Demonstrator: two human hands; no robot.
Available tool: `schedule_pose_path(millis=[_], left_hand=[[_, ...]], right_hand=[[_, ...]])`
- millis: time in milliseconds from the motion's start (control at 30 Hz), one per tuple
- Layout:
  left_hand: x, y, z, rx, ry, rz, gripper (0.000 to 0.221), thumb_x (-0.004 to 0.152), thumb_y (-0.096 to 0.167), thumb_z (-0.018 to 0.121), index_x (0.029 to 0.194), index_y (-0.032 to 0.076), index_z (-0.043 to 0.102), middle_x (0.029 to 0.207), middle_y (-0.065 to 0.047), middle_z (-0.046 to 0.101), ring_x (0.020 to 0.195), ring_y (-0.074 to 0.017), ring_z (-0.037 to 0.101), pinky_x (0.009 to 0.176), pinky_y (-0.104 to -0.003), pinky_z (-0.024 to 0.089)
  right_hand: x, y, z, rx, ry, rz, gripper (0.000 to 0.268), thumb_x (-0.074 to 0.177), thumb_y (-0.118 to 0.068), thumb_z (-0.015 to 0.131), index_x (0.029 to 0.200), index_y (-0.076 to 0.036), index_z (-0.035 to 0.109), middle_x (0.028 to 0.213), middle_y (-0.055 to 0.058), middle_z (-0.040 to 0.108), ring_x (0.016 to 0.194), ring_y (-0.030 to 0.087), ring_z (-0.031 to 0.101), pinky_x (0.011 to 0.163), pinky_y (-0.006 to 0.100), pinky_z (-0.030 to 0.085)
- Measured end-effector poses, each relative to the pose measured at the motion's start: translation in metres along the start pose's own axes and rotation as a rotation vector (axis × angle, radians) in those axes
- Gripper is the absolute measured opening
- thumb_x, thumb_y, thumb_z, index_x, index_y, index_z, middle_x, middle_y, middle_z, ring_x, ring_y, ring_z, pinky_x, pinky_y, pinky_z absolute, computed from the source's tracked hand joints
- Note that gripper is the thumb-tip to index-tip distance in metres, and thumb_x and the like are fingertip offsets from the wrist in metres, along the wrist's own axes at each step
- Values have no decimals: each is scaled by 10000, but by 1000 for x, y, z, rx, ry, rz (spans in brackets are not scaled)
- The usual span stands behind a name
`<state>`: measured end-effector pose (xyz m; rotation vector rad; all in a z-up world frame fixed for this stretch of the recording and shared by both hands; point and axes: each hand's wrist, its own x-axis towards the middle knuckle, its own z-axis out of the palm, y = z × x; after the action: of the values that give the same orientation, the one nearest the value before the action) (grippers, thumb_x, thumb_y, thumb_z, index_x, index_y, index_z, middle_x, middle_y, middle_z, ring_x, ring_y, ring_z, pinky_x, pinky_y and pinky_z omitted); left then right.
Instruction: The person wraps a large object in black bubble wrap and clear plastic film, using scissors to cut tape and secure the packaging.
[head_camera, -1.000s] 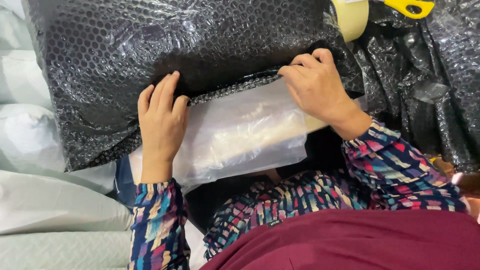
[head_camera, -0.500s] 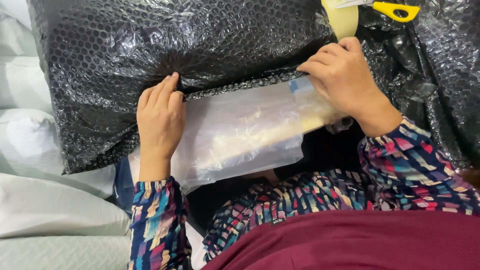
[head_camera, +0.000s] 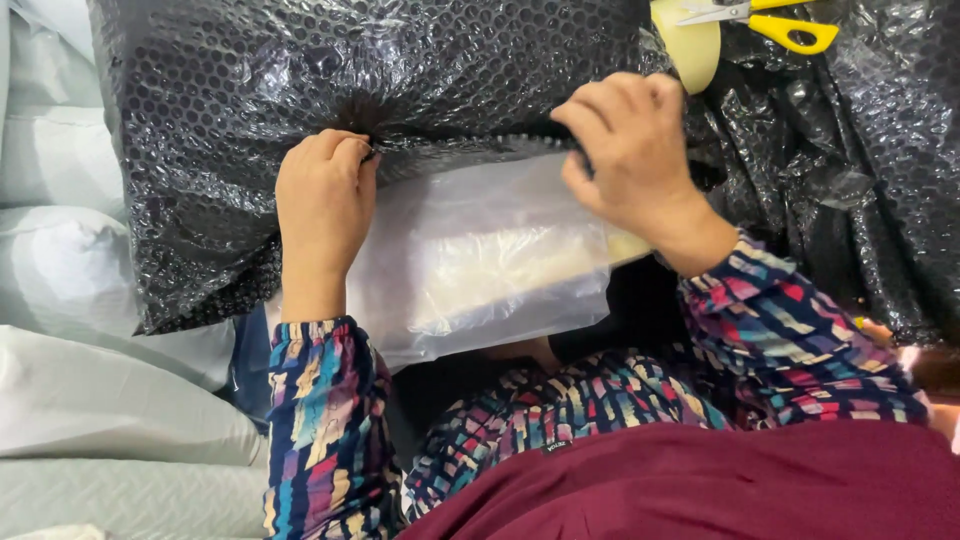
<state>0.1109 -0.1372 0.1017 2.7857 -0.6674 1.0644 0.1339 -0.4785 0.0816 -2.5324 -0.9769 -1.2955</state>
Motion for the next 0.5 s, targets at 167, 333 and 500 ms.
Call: schedule_pose_path(millis=[167, 333, 500], left_hand=[[1, -2, 2, 6, -8, -8, 54, 935, 21, 757, 978, -11, 758, 985, -128, 729, 820, -316, 668, 723, -429, 533], [1, -3, 1, -8, -4, -18, 85, 908, 35, 763, 988, 5, 759, 988, -127, 732, 805, -334, 665, 705, -446, 525], [-2, 0, -5, -94, 8, 10, 66, 908, -12, 768, 928, -42, 712, 1020, -169, 738, 883, -343, 684, 766, -458, 545]], right_hand=[[37, -47, 25, 139, 25, -138, 458, 836, -341, 932, 1153, -122, 684, 1337, 109, 629, 1309, 330, 537, 1066, 459, 363], [81, -77, 58, 191, 44, -230, 533, 795, -348, 1035, 1062, -99, 647, 1499, 206, 545, 1433, 429, 438, 1197, 535, 339], [107, -81, 92, 279, 48, -344, 332, 841, -220, 992, 791, -82, 694, 1517, 253, 522, 1456, 430, 406, 1218, 542, 337]])
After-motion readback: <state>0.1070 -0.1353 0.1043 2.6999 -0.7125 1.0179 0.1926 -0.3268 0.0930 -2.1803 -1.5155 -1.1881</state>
